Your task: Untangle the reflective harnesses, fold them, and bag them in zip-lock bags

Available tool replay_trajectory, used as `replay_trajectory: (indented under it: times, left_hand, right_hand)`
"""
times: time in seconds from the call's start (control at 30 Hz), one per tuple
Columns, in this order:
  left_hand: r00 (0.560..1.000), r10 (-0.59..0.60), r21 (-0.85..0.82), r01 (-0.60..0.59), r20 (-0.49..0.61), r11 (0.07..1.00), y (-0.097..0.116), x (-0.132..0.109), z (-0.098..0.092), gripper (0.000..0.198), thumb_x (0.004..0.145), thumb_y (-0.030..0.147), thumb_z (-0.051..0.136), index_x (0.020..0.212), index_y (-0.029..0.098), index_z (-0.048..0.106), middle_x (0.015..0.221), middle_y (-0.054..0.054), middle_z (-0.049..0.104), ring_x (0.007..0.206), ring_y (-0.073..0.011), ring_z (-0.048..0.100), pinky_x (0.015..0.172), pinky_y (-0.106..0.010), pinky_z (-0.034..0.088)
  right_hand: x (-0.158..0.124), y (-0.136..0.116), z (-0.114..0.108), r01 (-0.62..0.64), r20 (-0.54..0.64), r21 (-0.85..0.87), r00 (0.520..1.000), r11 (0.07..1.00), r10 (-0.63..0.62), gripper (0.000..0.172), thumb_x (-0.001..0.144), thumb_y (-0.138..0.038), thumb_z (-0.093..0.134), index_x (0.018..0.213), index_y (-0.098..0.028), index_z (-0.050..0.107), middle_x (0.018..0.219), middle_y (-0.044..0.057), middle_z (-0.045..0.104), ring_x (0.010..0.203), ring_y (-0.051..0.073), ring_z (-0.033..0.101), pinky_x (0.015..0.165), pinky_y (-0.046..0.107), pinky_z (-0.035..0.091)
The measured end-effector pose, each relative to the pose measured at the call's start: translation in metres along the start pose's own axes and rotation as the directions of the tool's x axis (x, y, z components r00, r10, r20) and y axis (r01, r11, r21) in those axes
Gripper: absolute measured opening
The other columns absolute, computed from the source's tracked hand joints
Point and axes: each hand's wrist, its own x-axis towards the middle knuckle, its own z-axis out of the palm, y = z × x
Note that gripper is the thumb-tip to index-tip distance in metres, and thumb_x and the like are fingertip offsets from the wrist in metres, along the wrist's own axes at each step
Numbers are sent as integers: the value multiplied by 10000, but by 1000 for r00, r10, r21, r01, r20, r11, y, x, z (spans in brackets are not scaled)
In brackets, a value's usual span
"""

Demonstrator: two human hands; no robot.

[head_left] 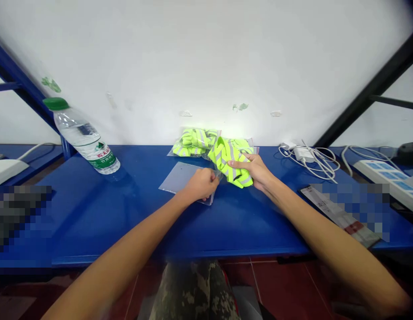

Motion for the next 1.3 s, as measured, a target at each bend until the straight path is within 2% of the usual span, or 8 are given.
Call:
replay_trajectory:
  times: [0.17,0.33,0.5,0.63,0.73,0.87,1.0,1.3]
  left_hand:
    - [961,111,-116,-144,-253,983,-11,9,-6,110,828,242,501,811,172,584,656,-21,670,435,-134,585,499,-233,450]
    - [941,63,-302,-170,-332,938,-19,15,-6,160,737,176,543,862,158,642,762,-10,672,540,-126,617,526,-219,471]
    - [973,-72,-705,-106,-218,702,-18,19,-4,192,667,159,629,858,145,648,824,-19,657,612,-107,600,522,-225,517]
    - [981,-189,-851,68,-38,521,-18,19,-11,228,639,146,689,861,151,637,785,-16,650,652,-102,602,576,-229,536]
    - [960,-279,-898,128,6,420,-19,20,-15,240,649,157,711,868,159,614,760,-4,629,644,-92,592,570,-207,510]
    - [926,-298,-808,-11,-230,590,-20,22,-12,195,723,276,704,853,169,605,748,12,582,587,-75,519,508,-190,449]
    - [860,-44,-442,-217,-508,871,-16,19,-7,156,800,314,634,828,162,619,765,-11,621,652,-101,546,611,-209,461]
    - [761,263,31,-304,-593,952,-4,5,-5,127,892,253,525,822,175,596,745,-11,587,654,-121,509,650,-246,394]
  right_hand:
    - [1,-2,-5,-163,111,-42,980,986,166,442,485,-334,928,843,-136,760,870,123,770,730,258,729,635,349,599]
    - [3,-4,-11,-217,149,-43,964,975,222,392,499,-307,928,804,-126,758,808,120,763,642,223,711,594,325,598]
    - [5,-5,-13,-220,146,-30,964,975,222,566,472,-199,927,1003,-131,744,943,115,769,779,243,739,675,322,610]
    - [5,-6,-13,-229,28,-46,973,972,231,796,471,-189,931,1218,-140,659,1030,125,757,889,267,739,739,352,615]
    - [4,-7,-12,-210,-11,-120,978,970,210,768,467,-205,936,1188,-134,681,1055,142,750,958,288,725,802,380,607]
    - [3,-4,-10,-107,-8,-277,994,955,109,584,438,-204,932,996,-160,766,1046,111,755,1086,297,679,958,398,543]
    - [5,2,-8,-8,36,-404,999,915,25,504,444,-259,919,924,-180,789,1128,98,730,1173,322,630,1040,453,471]
    - [-6,7,6,94,95,-528,994,844,-52,596,495,-274,898,1068,-178,766,1053,61,745,1073,346,653,932,465,519]
